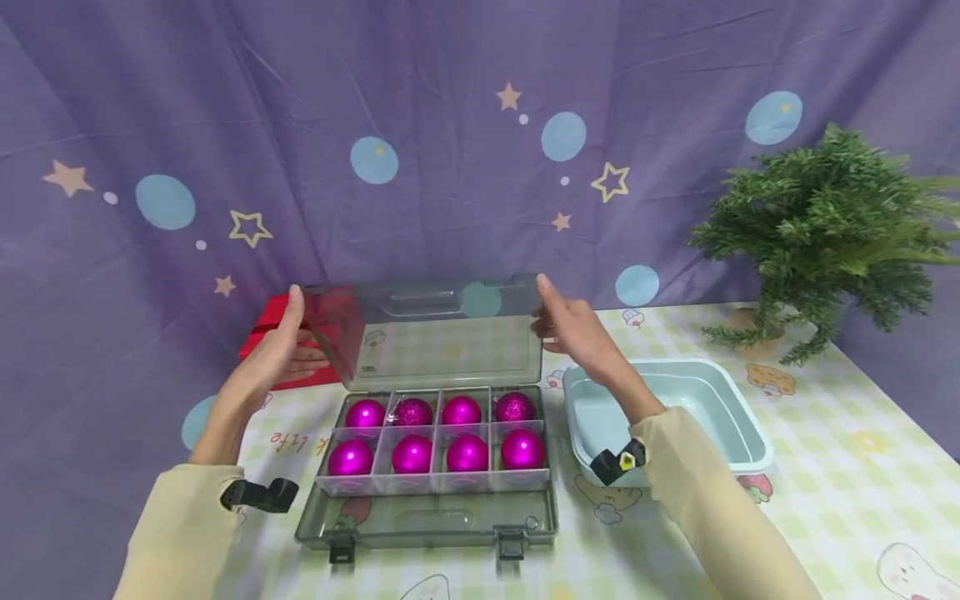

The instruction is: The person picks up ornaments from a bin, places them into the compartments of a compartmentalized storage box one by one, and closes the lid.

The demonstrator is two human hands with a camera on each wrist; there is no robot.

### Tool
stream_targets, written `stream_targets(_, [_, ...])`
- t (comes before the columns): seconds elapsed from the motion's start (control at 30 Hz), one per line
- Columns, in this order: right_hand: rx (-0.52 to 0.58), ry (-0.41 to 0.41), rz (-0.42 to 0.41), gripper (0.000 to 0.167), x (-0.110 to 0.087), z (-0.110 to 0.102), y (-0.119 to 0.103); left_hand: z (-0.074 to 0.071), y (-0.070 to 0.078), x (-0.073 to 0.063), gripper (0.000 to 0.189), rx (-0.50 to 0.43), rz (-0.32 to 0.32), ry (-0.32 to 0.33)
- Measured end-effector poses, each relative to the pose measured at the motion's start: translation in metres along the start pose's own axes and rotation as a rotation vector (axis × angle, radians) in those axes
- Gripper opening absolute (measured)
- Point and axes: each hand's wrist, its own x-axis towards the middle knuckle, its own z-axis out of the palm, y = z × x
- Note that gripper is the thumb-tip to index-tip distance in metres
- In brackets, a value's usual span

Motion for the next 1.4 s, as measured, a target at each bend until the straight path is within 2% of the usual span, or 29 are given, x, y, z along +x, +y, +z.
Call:
stream_targets(0.1, [-0.087, 0.021, -0.006, 0.085, -0.008, 0.003, -0.005, 0.0, 0.003, -0.007, 0.115, 0.043, -0.003, 0.011])
stream_targets(0.23, [-0.228, 0.042, -0.017, 0.089, -0.017, 0.003, -0.009, 0.0, 0.003, -0.016, 0.113, 0.05, 0.007, -0.004])
stream_targets(0.37, [-0.341, 0.029, -0.048, 0.078, -0.028, 0.002, -0.012, 0.0, -0.003, -0.028, 0.109, 0.02, 0.023, -0.046])
stream_targets(0.43, [-0.364, 0.012, -0.073, 0.072, -0.035, 0.001, -0.013, 0.001, -0.007, -0.035, 0.106, -0.002, 0.038, -0.073])
stream_targets(0.57, [-0.402, -0.011, -0.115, 0.066, -0.052, 0.0, -0.014, 0.002, -0.02, -0.05, 0.095, -0.006, 0.116, -0.109])
stream_targets(0.73, [-0.431, -0.04, -0.101, 0.062, -0.076, 0.001, -0.01, 0.005, -0.042, -0.066, 0.079, 0.043, 0.211, -0.087])
stream_targets(0.83, [-0.409, -0.077, -0.141, 0.062, -0.091, 0.002, -0.003, 0.009, -0.058, -0.073, 0.069, 0.041, 0.255, -0.071])
stream_targets(0.97, [-0.373, -0.142, -0.178, 0.064, -0.107, 0.003, 0.009, 0.015, -0.079, -0.082, 0.059, 0.062, 0.298, -0.016])
stream_targets(1.07, [-0.34, -0.184, -0.17, 0.065, -0.118, 0.004, 0.019, 0.02, -0.092, -0.089, 0.051, 0.073, 0.343, 0.02])
stream_targets(1.17, [-0.321, -0.21, -0.165, 0.065, -0.129, 0.005, 0.027, 0.024, -0.104, -0.093, 0.044, 0.057, 0.416, 0.014])
stream_targets(1.23, [-0.315, -0.222, -0.16, 0.066, -0.135, 0.006, 0.031, 0.026, -0.109, -0.096, 0.046, 0.013, 0.447, -0.021])
stream_targets(1.4, [-0.341, -0.258, -0.157, 0.07, -0.146, 0.007, 0.039, 0.028, -0.118, -0.103, 0.054, -0.072, 0.409, -0.106])
